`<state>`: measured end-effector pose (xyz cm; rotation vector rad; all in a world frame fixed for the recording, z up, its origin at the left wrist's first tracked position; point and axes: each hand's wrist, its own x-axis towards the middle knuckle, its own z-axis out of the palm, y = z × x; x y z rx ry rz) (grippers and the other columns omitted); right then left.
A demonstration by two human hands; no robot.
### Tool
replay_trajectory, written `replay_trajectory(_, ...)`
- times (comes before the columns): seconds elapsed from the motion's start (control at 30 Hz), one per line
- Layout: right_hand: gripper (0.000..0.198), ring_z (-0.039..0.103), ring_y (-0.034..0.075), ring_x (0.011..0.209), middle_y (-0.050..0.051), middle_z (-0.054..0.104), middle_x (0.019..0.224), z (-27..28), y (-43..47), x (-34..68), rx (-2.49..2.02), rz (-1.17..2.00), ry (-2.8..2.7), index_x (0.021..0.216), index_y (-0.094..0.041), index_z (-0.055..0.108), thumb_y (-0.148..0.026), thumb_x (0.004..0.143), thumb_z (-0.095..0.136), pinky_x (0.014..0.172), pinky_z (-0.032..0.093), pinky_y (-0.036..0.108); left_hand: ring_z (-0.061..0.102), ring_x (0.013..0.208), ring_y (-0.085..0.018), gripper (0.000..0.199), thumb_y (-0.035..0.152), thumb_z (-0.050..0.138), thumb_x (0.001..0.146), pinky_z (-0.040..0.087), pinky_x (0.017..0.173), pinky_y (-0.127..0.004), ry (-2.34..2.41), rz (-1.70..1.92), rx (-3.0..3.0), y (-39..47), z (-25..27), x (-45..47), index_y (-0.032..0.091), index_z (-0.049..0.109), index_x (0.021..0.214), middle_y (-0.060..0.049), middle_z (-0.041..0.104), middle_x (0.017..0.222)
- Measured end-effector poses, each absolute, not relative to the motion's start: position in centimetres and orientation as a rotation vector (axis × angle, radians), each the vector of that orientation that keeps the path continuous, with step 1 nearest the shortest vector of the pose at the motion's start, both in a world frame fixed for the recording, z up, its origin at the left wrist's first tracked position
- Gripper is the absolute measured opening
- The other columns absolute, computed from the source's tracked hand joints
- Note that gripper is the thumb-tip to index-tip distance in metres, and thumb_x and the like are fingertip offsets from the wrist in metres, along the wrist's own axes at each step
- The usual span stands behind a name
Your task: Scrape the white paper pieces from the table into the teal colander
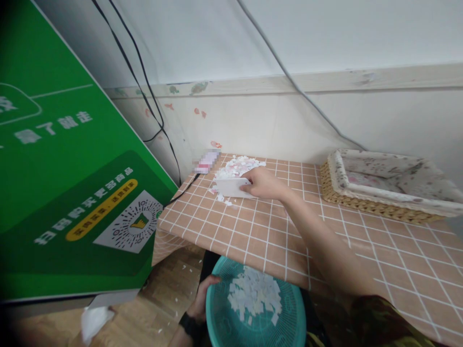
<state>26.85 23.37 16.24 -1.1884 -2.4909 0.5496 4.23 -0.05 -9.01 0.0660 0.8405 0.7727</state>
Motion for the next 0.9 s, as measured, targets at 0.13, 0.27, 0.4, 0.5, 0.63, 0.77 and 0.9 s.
replay_trajectory(0.13, 0.025, 0.039, 0.009, 0.051, -0.003, 0.045, 0.053, 15.4, 23.5, 26.3, -1.179, 0.573, -2.418, 0.058, -0.016, 0.055, -0.03, 0.078, 0.053, 0.052, 0.025, 0.025, 0.064, 0.07, -0.024, 0.042, 0.037, 0.055, 0.073, 0.044, 0.072, -0.035, 0.843, 0.768, 0.076, -0.1, -9.2, 4.1, 0.003, 0.069, 0.093, -0.016, 0.073, 0.08)
replay_trajectory(0.27, 0.025, 0.036, 0.008, 0.05, -0.003, 0.041, 0.052, 14.7, 23.7, 25.9, -1.158, 0.646, -2.417, 0.056, -0.016, 0.054, -0.029, 0.077, 0.054, 0.052, 0.025, 0.025, 0.065, 0.076, -0.027, 0.046, 0.037, 0.055, 0.073, 0.044, 0.076, -0.037, 0.819, 0.778, 0.077, -0.1, -8.9, 4.1, 0.0, 0.068, 0.1, -0.017, 0.073, 0.082)
replay_trajectory(0.4, 0.024, 0.036, 0.008, 0.051, -0.004, 0.04, 0.053, 14.4, 24.0, 26.2, -1.119, 0.721, -2.397, 0.057, -0.016, 0.054, -0.03, 0.077, 0.054, 0.051, 0.024, 0.025, 0.064, 0.071, -0.024, 0.043, 0.034, 0.053, 0.074, 0.044, 0.073, -0.036, 0.815, 0.791, 0.077, 0.1, -8.3, 4.3, 0.002, 0.068, 0.098, -0.015, 0.073, 0.081)
replay_trajectory(0.5, 0.024, 0.036, 0.008, 0.05, -0.004, 0.039, 0.053, 14.2, 24.1, 26.3, -1.115, 0.693, -2.381, 0.058, -0.016, 0.053, -0.03, 0.078, 0.053, 0.05, 0.024, 0.024, 0.064, 0.068, -0.023, 0.042, 0.034, 0.052, 0.074, 0.045, 0.072, -0.036, 0.81, 0.784, 0.074, 0.2, -8.1, 4.4, 0.003, 0.069, 0.096, -0.015, 0.073, 0.08)
replay_trajectory(0.63, 0.026, 0.034, 0.008, 0.049, -0.005, 0.036, 0.052, 14.3, 24.1, 26.3, -1.105, 0.686, -2.407, 0.055, -0.016, 0.049, -0.029, 0.077, 0.054, 0.05, 0.023, 0.024, 0.063, 0.065, -0.023, 0.04, 0.035, 0.052, 0.073, 0.045, 0.069, -0.034, 0.842, 0.757, 0.043, 0.2, -8.1, 4.3, 0.003, 0.07, 0.09, -0.014, 0.073, 0.075)
replay_trajectory(0.77, 0.026, 0.034, 0.007, 0.049, -0.005, 0.038, 0.052, 14.7, 24.0, 26.5, -1.121, 0.649, -2.402, 0.055, -0.016, 0.048, -0.028, 0.077, 0.054, 0.05, 0.023, 0.024, 0.064, 0.067, -0.023, 0.04, 0.034, 0.052, 0.074, 0.044, 0.071, -0.034, 0.811, 0.777, 0.059, 0.1, -8.4, 4.3, 0.003, 0.07, 0.092, -0.014, 0.073, 0.077)
replay_trajectory(0.9, 0.025, 0.036, 0.007, 0.048, -0.005, 0.039, 0.051, 14.9, 23.8, 26.4, -1.1, 0.588, -2.431, 0.055, -0.016, 0.049, -0.025, 0.077, 0.053, 0.05, 0.024, 0.024, 0.064, 0.071, -0.025, 0.042, 0.037, 0.052, 0.074, 0.044, 0.074, -0.037, 0.822, 0.762, 0.065, 0.0, -9.0, 4.2, 0.004, 0.07, 0.093, -0.014, 0.073, 0.077)
